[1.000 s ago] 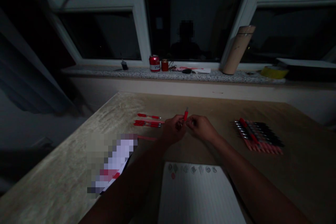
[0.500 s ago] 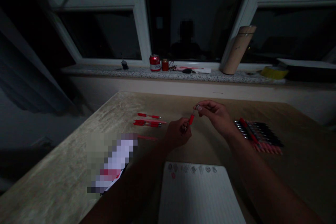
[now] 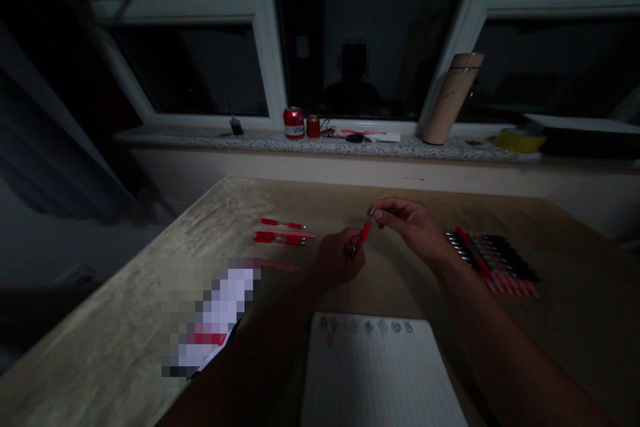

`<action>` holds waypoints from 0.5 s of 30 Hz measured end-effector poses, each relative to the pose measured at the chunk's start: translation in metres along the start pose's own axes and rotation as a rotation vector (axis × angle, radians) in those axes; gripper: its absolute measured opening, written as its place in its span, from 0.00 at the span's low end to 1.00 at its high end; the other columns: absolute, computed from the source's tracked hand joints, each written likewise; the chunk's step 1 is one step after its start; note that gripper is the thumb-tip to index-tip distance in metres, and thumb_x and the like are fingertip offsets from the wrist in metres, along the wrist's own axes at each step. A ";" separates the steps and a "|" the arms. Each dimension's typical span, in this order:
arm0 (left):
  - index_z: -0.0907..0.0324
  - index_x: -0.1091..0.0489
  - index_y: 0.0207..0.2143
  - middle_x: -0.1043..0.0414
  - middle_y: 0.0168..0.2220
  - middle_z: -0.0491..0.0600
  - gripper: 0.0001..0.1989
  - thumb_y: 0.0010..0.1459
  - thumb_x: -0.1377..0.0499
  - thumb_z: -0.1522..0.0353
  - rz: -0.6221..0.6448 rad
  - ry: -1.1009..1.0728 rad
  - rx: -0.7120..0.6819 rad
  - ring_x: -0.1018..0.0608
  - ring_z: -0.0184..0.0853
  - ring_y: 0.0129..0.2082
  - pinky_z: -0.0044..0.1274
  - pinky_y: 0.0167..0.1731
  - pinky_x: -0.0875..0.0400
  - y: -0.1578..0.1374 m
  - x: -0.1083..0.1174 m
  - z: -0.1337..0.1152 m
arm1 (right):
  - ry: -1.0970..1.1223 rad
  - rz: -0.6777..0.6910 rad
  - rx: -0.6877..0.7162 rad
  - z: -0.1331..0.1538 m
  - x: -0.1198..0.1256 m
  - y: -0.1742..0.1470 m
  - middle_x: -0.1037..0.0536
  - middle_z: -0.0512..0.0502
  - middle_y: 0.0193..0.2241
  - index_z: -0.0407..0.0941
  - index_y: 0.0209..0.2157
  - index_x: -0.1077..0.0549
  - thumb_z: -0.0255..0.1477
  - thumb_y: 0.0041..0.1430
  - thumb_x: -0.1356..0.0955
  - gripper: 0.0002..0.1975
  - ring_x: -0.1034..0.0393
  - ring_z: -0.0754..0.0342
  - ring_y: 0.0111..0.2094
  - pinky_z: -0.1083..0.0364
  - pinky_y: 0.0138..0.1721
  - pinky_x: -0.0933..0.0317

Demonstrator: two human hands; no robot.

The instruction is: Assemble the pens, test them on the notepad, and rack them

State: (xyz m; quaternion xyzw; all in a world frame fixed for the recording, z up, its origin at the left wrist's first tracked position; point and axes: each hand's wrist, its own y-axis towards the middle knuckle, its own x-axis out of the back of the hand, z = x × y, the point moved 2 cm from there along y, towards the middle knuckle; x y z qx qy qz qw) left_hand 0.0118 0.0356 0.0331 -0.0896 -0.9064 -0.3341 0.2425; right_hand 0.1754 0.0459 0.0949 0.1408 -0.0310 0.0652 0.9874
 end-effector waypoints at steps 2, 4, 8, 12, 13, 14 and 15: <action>0.61 0.34 0.37 0.35 0.21 0.41 0.10 0.50 0.46 0.71 0.006 -0.002 -0.009 0.34 0.23 0.18 0.16 0.22 0.39 0.000 0.000 0.001 | 0.009 -0.001 0.003 0.000 0.000 0.000 0.22 0.47 0.29 0.43 0.31 0.24 0.37 0.43 0.27 0.14 0.32 0.56 0.28 0.55 0.32 0.38; 0.61 0.34 0.37 0.35 0.21 0.41 0.10 0.50 0.46 0.70 0.014 -0.009 -0.009 0.34 0.23 0.18 0.16 0.22 0.39 0.000 0.000 0.001 | 0.019 0.000 -0.001 0.000 0.000 0.000 0.22 0.46 0.30 0.43 0.31 0.24 0.37 0.43 0.26 0.14 0.31 0.56 0.30 0.55 0.33 0.38; 0.61 0.34 0.37 0.35 0.22 0.41 0.10 0.51 0.46 0.70 0.028 0.003 0.017 0.33 0.23 0.18 0.16 0.23 0.38 0.000 -0.001 0.003 | 0.006 0.047 -0.021 -0.002 -0.002 0.001 0.22 0.47 0.30 0.43 0.31 0.24 0.36 0.43 0.26 0.14 0.30 0.55 0.31 0.55 0.35 0.37; 0.61 0.33 0.37 0.35 0.21 0.41 0.10 0.51 0.46 0.69 0.001 0.007 0.024 0.33 0.23 0.19 0.16 0.23 0.38 0.000 -0.002 0.006 | 0.012 0.089 -0.026 -0.005 -0.003 0.000 0.23 0.48 0.30 0.43 0.32 0.24 0.36 0.44 0.27 0.13 0.31 0.56 0.31 0.55 0.37 0.38; 0.62 0.33 0.38 0.35 0.21 0.41 0.10 0.52 0.46 0.69 0.002 0.003 0.020 0.33 0.23 0.19 0.16 0.23 0.38 0.000 -0.002 0.006 | 0.008 0.096 -0.025 -0.006 -0.003 0.000 0.23 0.48 0.30 0.43 0.32 0.24 0.36 0.45 0.27 0.14 0.31 0.56 0.32 0.55 0.38 0.38; 0.62 0.33 0.38 0.35 0.21 0.41 0.10 0.52 0.46 0.69 0.002 -0.002 0.016 0.33 0.23 0.19 0.16 0.23 0.38 0.000 -0.002 0.007 | 0.002 0.101 -0.023 -0.007 -0.003 0.000 0.23 0.48 0.30 0.43 0.32 0.24 0.37 0.45 0.27 0.14 0.31 0.56 0.32 0.54 0.38 0.38; 0.62 0.33 0.39 0.35 0.21 0.41 0.11 0.52 0.47 0.69 0.007 -0.006 0.012 0.33 0.24 0.19 0.16 0.23 0.38 -0.001 -0.003 0.007 | -0.004 0.104 -0.023 -0.008 -0.003 0.001 0.23 0.48 0.30 0.43 0.32 0.25 0.37 0.45 0.27 0.14 0.31 0.56 0.32 0.54 0.38 0.38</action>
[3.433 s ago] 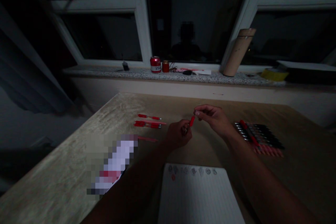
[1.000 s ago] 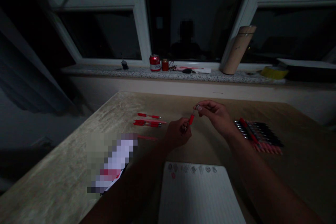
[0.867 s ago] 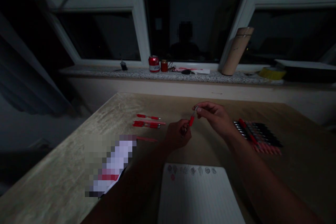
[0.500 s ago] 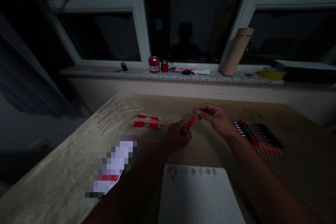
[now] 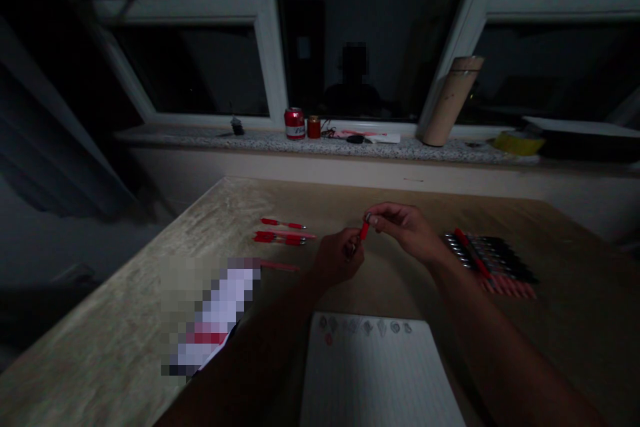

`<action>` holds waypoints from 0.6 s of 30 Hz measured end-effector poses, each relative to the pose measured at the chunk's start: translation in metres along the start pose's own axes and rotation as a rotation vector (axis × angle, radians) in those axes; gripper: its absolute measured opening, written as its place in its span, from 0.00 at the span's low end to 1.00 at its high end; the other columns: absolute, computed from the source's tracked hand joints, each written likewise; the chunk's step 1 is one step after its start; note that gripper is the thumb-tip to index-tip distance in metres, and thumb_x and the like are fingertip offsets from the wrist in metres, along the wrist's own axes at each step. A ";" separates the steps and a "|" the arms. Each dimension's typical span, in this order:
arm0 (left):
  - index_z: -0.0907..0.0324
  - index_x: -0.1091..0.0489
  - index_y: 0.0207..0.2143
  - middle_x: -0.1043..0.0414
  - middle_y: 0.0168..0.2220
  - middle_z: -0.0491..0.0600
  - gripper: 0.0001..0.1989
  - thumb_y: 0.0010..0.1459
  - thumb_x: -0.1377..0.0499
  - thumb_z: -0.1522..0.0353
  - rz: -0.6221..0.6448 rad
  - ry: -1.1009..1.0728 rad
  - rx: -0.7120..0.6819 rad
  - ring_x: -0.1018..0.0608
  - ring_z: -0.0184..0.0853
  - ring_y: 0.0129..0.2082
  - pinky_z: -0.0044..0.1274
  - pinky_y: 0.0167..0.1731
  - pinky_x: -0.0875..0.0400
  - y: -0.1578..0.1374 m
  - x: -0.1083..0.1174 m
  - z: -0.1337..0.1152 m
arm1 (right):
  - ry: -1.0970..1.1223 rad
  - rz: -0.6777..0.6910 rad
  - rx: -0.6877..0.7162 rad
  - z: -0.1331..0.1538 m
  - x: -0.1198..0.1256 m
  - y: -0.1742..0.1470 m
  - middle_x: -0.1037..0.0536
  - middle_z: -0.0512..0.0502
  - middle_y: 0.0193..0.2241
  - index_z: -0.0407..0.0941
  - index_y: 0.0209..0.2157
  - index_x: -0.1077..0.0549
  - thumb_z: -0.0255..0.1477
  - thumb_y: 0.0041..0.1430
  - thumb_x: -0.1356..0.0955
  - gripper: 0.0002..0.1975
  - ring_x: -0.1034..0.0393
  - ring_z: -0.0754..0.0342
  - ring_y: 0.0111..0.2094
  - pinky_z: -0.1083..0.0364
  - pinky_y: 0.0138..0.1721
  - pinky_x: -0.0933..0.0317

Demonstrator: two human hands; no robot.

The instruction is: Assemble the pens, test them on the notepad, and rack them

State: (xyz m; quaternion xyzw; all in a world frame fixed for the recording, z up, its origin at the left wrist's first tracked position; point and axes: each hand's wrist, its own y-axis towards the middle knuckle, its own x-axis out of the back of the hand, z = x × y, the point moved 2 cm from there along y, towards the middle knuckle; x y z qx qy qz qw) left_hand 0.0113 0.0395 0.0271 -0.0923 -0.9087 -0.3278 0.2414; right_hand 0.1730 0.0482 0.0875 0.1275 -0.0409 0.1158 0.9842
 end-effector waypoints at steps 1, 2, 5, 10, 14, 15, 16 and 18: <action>0.62 0.33 0.39 0.35 0.21 0.41 0.11 0.53 0.47 0.69 0.003 -0.002 -0.004 0.33 0.24 0.19 0.16 0.23 0.38 0.000 0.000 0.000 | -0.004 0.001 0.000 -0.001 0.000 0.000 0.23 0.48 0.30 0.43 0.32 0.25 0.37 0.45 0.27 0.14 0.31 0.56 0.32 0.54 0.37 0.38; 0.62 0.33 0.40 0.35 0.22 0.42 0.12 0.53 0.47 0.69 0.005 -0.002 -0.010 0.33 0.24 0.20 0.16 0.24 0.38 0.000 0.000 0.000 | -0.006 0.001 0.000 -0.001 0.001 0.000 0.23 0.48 0.30 0.43 0.33 0.25 0.37 0.45 0.27 0.14 0.31 0.56 0.31 0.55 0.37 0.38; 0.62 0.33 0.42 0.34 0.23 0.43 0.13 0.55 0.48 0.67 0.007 0.004 -0.030 0.33 0.24 0.21 0.17 0.25 0.37 0.000 0.000 -0.001 | -0.010 -0.001 0.004 -0.002 0.002 0.001 0.23 0.48 0.30 0.43 0.33 0.25 0.37 0.46 0.28 0.14 0.32 0.56 0.31 0.55 0.36 0.39; 0.62 0.33 0.44 0.33 0.25 0.44 0.15 0.58 0.49 0.64 0.034 0.018 -0.047 0.32 0.26 0.24 0.18 0.29 0.36 0.001 -0.001 -0.003 | -0.025 0.012 -0.005 0.000 0.003 0.000 0.24 0.48 0.30 0.43 0.33 0.25 0.39 0.47 0.28 0.15 0.32 0.56 0.30 0.55 0.35 0.39; 0.62 0.33 0.46 0.32 0.26 0.45 0.16 0.59 0.50 0.63 0.036 0.013 -0.069 0.31 0.27 0.25 0.18 0.30 0.36 0.001 -0.001 -0.002 | -0.029 0.036 -0.001 0.001 0.005 -0.001 0.25 0.48 0.29 0.43 0.33 0.26 0.38 0.48 0.29 0.14 0.34 0.56 0.30 0.56 0.34 0.40; 0.62 0.33 0.46 0.32 0.26 0.45 0.17 0.59 0.50 0.62 0.038 0.012 -0.075 0.31 0.27 0.25 0.19 0.30 0.36 0.001 -0.001 -0.001 | -0.034 0.042 0.001 0.001 0.005 -0.001 0.25 0.48 0.29 0.43 0.33 0.26 0.38 0.48 0.29 0.14 0.34 0.57 0.30 0.56 0.34 0.40; 0.62 0.33 0.46 0.32 0.26 0.45 0.17 0.59 0.50 0.62 0.038 0.011 -0.078 0.31 0.27 0.25 0.19 0.30 0.36 0.001 -0.002 0.000 | -0.040 0.046 0.003 0.001 0.006 -0.001 0.25 0.48 0.29 0.43 0.33 0.26 0.38 0.48 0.29 0.14 0.34 0.57 0.29 0.56 0.34 0.40; 0.63 0.33 0.46 0.32 0.27 0.45 0.17 0.59 0.50 0.62 0.036 0.014 -0.072 0.31 0.27 0.25 0.19 0.30 0.35 0.002 -0.003 0.001 | -0.049 0.056 0.004 0.000 0.007 0.000 0.25 0.48 0.29 0.43 0.33 0.26 0.38 0.49 0.30 0.14 0.35 0.57 0.28 0.56 0.33 0.41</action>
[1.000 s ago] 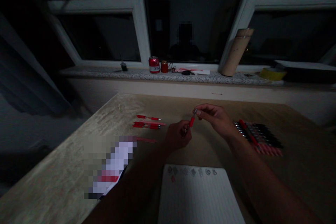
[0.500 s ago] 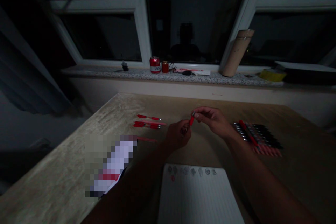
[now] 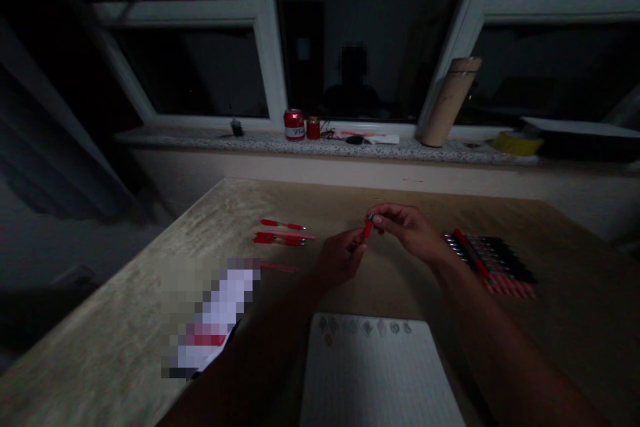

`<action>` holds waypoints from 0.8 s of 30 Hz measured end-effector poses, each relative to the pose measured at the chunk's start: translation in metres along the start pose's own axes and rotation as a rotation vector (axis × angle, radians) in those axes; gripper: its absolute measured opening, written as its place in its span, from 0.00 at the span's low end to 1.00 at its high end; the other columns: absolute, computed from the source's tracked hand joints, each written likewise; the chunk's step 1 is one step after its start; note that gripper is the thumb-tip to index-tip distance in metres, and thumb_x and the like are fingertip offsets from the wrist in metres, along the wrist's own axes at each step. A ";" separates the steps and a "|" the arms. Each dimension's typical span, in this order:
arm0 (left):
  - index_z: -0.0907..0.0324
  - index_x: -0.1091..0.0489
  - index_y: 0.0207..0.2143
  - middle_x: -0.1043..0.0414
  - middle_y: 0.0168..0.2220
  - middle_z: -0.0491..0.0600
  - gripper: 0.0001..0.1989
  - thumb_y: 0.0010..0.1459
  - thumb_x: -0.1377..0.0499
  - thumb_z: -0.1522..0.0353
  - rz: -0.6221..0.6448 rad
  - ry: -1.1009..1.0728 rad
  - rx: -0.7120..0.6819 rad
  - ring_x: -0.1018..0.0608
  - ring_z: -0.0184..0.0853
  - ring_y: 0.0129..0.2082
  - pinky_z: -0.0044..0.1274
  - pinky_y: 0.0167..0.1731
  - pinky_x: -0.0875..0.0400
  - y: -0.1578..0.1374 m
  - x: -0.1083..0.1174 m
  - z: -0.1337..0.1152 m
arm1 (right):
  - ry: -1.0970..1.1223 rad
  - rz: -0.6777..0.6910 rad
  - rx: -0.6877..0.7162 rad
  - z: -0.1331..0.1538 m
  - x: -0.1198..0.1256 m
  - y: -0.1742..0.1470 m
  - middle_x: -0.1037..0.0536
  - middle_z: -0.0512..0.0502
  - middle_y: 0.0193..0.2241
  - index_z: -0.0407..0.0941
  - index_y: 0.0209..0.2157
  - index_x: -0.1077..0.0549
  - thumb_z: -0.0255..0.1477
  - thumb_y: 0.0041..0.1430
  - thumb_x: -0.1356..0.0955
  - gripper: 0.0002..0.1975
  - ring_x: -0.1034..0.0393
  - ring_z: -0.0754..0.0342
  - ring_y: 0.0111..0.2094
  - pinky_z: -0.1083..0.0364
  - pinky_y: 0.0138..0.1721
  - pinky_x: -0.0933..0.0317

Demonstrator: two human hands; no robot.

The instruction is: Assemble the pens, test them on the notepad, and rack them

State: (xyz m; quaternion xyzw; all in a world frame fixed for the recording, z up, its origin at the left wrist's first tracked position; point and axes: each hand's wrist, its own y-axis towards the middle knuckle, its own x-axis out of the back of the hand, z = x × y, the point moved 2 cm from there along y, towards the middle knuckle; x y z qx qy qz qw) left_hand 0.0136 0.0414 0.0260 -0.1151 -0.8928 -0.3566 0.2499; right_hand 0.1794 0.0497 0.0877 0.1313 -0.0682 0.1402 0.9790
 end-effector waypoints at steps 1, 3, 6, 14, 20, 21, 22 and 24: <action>0.63 0.33 0.46 0.31 0.27 0.45 0.18 0.59 0.50 0.62 -0.004 0.002 0.006 0.30 0.27 0.26 0.19 0.30 0.35 0.000 0.000 0.001 | -0.003 0.004 0.002 0.000 0.000 0.000 0.25 0.48 0.29 0.43 0.33 0.26 0.38 0.49 0.30 0.14 0.36 0.58 0.28 0.56 0.32 0.41; 0.62 0.33 0.47 0.31 0.27 0.46 0.18 0.59 0.50 0.61 -0.011 0.008 0.013 0.30 0.28 0.26 0.19 0.31 0.35 0.000 0.000 0.001 | -0.014 0.009 0.005 -0.002 0.001 0.001 0.26 0.49 0.28 0.43 0.33 0.26 0.38 0.49 0.30 0.14 0.36 0.58 0.27 0.56 0.32 0.41; 0.62 0.33 0.48 0.29 0.29 0.47 0.19 0.59 0.50 0.61 -0.011 0.021 0.005 0.29 0.28 0.28 0.20 0.32 0.34 -0.001 0.000 0.002 | -0.035 -0.002 0.002 -0.004 0.002 0.001 0.26 0.48 0.28 0.43 0.33 0.26 0.40 0.49 0.30 0.15 0.36 0.57 0.27 0.56 0.31 0.41; 0.63 0.36 0.52 0.26 0.36 0.50 0.20 0.61 0.51 0.63 0.005 0.061 -0.045 0.26 0.31 0.34 0.23 0.38 0.32 0.001 0.003 0.003 | -0.204 -0.023 0.061 -0.007 0.012 0.000 0.24 0.46 0.31 0.43 0.34 0.27 0.42 0.51 0.31 0.16 0.32 0.55 0.31 0.55 0.35 0.39; 0.62 0.39 0.54 0.25 0.40 0.52 0.20 0.62 0.53 0.64 0.119 0.105 0.003 0.24 0.33 0.39 0.24 0.41 0.31 0.003 0.006 0.005 | -0.346 0.052 0.001 -0.003 0.027 -0.006 0.27 0.49 0.25 0.41 0.32 0.26 0.41 0.51 0.32 0.16 0.37 0.58 0.24 0.58 0.26 0.43; 0.62 0.39 0.54 0.25 0.41 0.53 0.20 0.62 0.53 0.64 0.130 0.114 0.005 0.24 0.34 0.39 0.24 0.42 0.31 0.004 0.007 0.006 | -0.365 0.071 -0.015 -0.003 0.029 -0.007 0.28 0.50 0.23 0.41 0.32 0.26 0.40 0.51 0.32 0.15 0.39 0.58 0.23 0.59 0.24 0.45; 0.61 0.39 0.54 0.26 0.42 0.53 0.20 0.62 0.53 0.63 0.141 0.124 0.004 0.24 0.34 0.40 0.24 0.42 0.31 0.004 0.007 0.007 | -0.385 0.087 -0.026 -0.004 0.031 -0.008 0.30 0.51 0.22 0.41 0.31 0.26 0.40 0.51 0.32 0.15 0.40 0.59 0.22 0.59 0.23 0.46; 0.61 0.38 0.53 0.26 0.43 0.53 0.20 0.62 0.52 0.64 0.164 0.147 -0.002 0.24 0.34 0.41 0.25 0.43 0.31 0.005 0.008 0.009 | -0.431 0.109 -0.038 -0.006 0.033 -0.010 0.32 0.52 0.20 0.41 0.30 0.26 0.39 0.51 0.32 0.14 0.43 0.60 0.20 0.59 0.22 0.49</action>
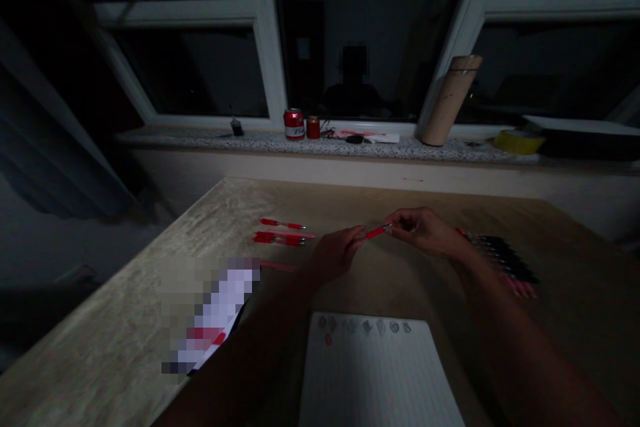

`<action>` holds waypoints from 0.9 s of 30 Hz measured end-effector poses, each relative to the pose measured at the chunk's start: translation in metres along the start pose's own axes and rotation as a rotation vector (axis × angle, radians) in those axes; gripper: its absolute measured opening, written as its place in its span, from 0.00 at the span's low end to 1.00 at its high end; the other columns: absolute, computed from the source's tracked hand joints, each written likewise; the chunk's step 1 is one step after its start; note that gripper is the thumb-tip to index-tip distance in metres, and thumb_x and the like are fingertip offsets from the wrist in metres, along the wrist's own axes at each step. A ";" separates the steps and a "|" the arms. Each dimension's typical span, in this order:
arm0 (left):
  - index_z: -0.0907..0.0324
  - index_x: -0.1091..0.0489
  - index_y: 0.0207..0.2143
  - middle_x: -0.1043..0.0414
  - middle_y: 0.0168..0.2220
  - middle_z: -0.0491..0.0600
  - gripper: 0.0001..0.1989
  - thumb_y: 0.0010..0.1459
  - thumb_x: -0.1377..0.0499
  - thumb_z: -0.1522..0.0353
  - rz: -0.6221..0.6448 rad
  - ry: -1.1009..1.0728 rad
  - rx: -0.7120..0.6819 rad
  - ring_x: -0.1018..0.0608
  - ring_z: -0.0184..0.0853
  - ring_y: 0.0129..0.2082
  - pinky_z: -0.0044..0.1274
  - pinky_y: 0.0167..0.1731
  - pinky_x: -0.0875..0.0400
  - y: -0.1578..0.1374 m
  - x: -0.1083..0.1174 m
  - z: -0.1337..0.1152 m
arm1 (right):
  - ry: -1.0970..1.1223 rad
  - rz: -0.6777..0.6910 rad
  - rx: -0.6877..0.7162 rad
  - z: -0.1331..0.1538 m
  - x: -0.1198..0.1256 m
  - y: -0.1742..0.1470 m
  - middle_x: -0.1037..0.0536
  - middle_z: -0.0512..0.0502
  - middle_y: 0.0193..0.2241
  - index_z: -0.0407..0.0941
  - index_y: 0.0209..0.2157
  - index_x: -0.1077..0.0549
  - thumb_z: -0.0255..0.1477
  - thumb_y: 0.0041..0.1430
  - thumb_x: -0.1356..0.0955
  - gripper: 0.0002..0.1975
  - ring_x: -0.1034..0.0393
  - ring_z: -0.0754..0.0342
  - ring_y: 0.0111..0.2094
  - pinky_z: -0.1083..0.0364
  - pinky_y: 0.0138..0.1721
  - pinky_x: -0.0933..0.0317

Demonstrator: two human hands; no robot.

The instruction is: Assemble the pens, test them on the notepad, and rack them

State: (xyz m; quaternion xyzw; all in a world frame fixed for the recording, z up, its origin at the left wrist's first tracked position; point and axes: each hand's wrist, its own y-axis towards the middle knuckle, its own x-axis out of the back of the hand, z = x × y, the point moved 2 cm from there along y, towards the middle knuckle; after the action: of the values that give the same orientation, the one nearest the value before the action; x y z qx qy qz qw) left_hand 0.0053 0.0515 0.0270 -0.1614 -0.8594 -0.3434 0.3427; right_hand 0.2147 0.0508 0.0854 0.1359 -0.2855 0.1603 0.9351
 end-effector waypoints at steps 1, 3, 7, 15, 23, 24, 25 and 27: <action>0.61 0.37 0.53 0.26 0.44 0.54 0.19 0.62 0.52 0.64 0.008 0.012 -0.001 0.24 0.34 0.42 0.25 0.43 0.31 0.000 0.000 0.001 | -0.027 0.008 -0.004 -0.002 0.000 -0.001 0.33 0.52 0.19 0.41 0.29 0.26 0.39 0.51 0.32 0.14 0.43 0.60 0.20 0.59 0.22 0.49; 0.61 0.37 0.52 0.26 0.43 0.54 0.19 0.62 0.52 0.64 0.022 0.036 0.006 0.24 0.34 0.42 0.25 0.43 0.31 0.001 0.002 0.003 | -0.080 0.024 -0.004 -0.005 -0.001 -0.001 0.33 0.53 0.19 0.42 0.28 0.26 0.39 0.51 0.33 0.14 0.44 0.60 0.20 0.59 0.22 0.49; 0.61 0.35 0.51 0.26 0.44 0.53 0.18 0.61 0.51 0.64 0.041 0.077 0.023 0.24 0.34 0.42 0.25 0.44 0.32 0.002 0.006 0.006 | -0.135 0.051 0.009 -0.012 -0.006 -0.001 0.35 0.53 0.19 0.42 0.27 0.27 0.40 0.53 0.34 0.15 0.44 0.60 0.20 0.59 0.23 0.50; 0.59 0.34 0.51 0.27 0.46 0.52 0.17 0.60 0.49 0.66 0.133 0.171 -0.009 0.25 0.34 0.43 0.25 0.45 0.33 0.001 0.001 0.012 | -0.020 0.072 -0.090 -0.028 -0.025 -0.017 0.39 0.55 0.15 0.41 0.23 0.31 0.45 0.55 0.37 0.21 0.48 0.61 0.18 0.59 0.20 0.54; 0.60 0.33 0.49 0.26 0.38 0.51 0.16 0.58 0.47 0.68 0.216 0.171 -0.054 0.25 0.33 0.39 0.24 0.42 0.34 0.000 -0.007 0.010 | 0.407 0.076 -0.341 -0.049 -0.052 -0.031 0.38 0.56 0.10 0.43 0.22 0.34 0.50 0.53 0.38 0.23 0.42 0.60 0.11 0.60 0.15 0.48; 0.60 0.33 0.49 0.26 0.38 0.50 0.16 0.58 0.46 0.69 0.219 0.175 -0.048 0.25 0.33 0.38 0.24 0.42 0.34 0.000 -0.007 0.010 | 0.437 0.075 -0.361 -0.049 -0.054 -0.031 0.39 0.56 0.09 0.43 0.20 0.35 0.50 0.53 0.37 0.24 0.43 0.60 0.10 0.60 0.14 0.48; 0.59 0.33 0.49 0.26 0.38 0.49 0.16 0.58 0.46 0.69 0.222 0.181 -0.045 0.26 0.33 0.38 0.24 0.42 0.34 0.000 -0.007 0.009 | 0.464 0.070 -0.375 -0.050 -0.056 -0.031 0.40 0.57 0.09 0.43 0.19 0.37 0.50 0.53 0.37 0.24 0.44 0.61 0.09 0.60 0.12 0.49; 0.59 0.33 0.49 0.26 0.37 0.49 0.16 0.58 0.46 0.69 0.227 0.194 -0.055 0.26 0.32 0.37 0.23 0.41 0.34 0.001 -0.007 0.008 | 0.520 0.057 -0.398 -0.049 -0.058 -0.030 0.42 0.58 0.08 0.44 0.17 0.40 0.50 0.53 0.38 0.24 0.47 0.62 0.08 0.60 0.10 0.50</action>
State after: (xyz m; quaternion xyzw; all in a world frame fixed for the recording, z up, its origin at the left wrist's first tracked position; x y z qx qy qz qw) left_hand 0.0069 0.0575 0.0179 -0.2331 -0.7887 -0.3399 0.4562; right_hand 0.2044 0.0271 0.0075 -0.1031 -0.0664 0.1566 0.9800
